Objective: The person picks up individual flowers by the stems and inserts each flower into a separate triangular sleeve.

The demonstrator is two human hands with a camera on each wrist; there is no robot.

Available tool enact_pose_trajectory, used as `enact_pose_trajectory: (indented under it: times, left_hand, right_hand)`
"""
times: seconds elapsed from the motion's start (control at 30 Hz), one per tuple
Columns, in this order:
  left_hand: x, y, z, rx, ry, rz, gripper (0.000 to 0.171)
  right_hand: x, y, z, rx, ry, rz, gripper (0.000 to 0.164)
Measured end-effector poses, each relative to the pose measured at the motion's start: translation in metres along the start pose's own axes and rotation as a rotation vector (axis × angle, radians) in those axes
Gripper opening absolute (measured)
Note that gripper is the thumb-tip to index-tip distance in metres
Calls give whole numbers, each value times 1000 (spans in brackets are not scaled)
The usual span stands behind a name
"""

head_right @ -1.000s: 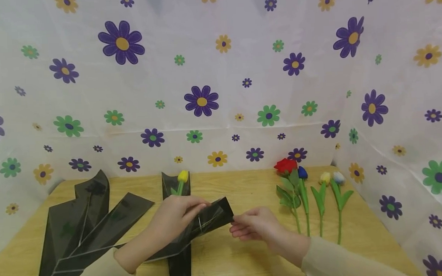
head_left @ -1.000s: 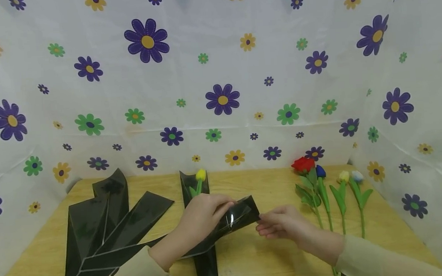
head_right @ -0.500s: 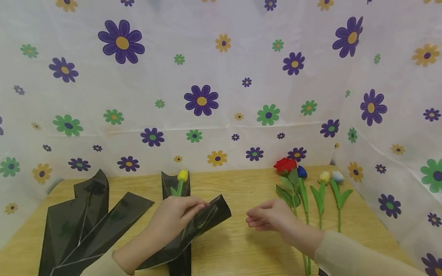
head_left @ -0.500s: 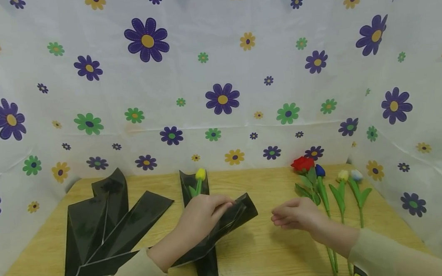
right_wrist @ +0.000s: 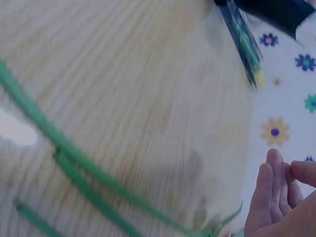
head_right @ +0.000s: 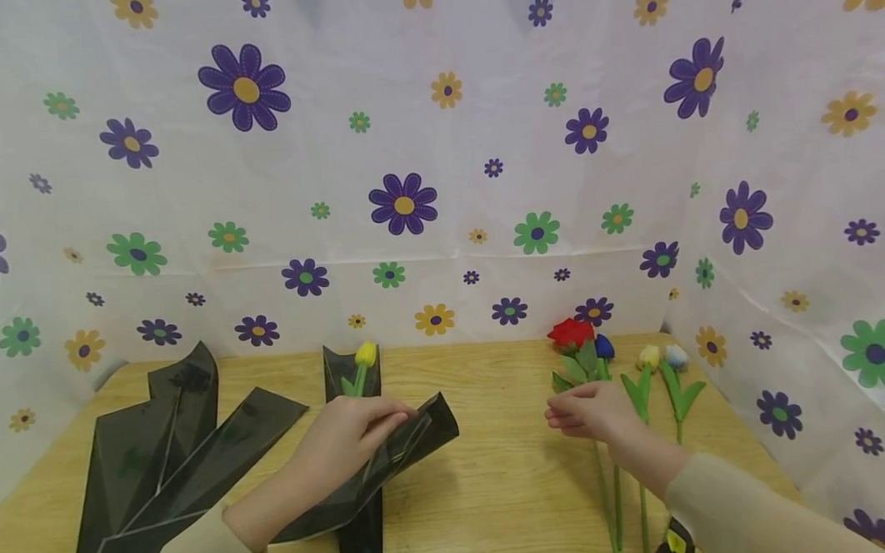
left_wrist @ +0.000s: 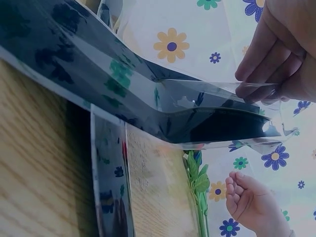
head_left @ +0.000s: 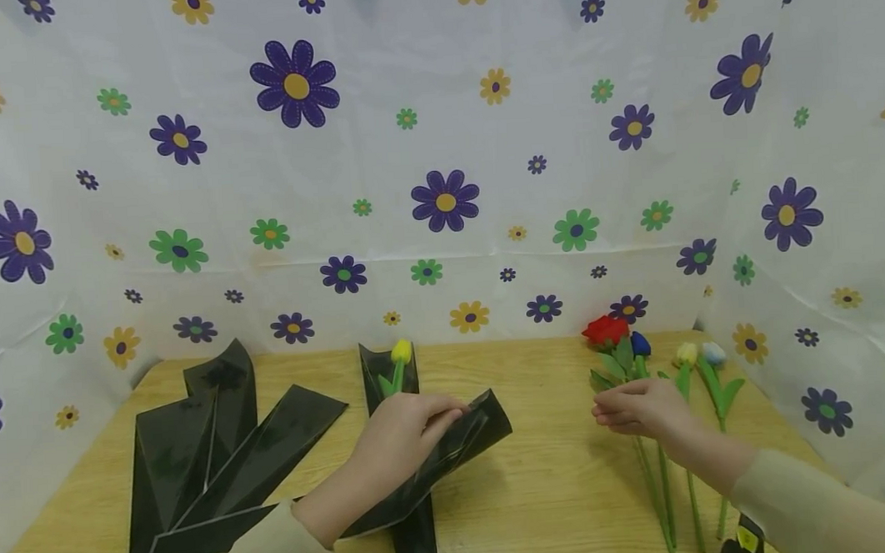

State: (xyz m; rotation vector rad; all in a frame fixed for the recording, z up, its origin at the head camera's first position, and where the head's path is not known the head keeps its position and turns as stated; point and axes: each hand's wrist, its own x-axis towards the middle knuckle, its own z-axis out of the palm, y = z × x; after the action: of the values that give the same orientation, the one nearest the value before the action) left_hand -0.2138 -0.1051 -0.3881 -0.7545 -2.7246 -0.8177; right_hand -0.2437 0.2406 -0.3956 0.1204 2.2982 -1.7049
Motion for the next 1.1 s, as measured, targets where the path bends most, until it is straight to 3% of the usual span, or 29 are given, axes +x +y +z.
enact_pose_trajectory:
  times: [0.23, 0.43, 0.63, 0.9, 1.1]
  left_hand:
    - [0, -1, 1, 4, 2, 9, 17]
    - [-1, -1, 2, 4, 4, 24, 17]
    - [-3, -1, 3, -7, 3, 28, 17]
    - [-5, -4, 5, -34, 0, 26, 17]
    - [-6, -5, 6, -42, -13, 23, 17]
  right_hand:
    - [10, 9, -29, 66, 10, -5, 45]
    - [14, 18, -41, 50, 72, -6, 47]
    - [14, 28, -48, -1, 74, -19, 42]
    - [15, 43, -50, -106, 104, 48, 33]
    - [19, 51, -47, -141, 114, 12, 34]
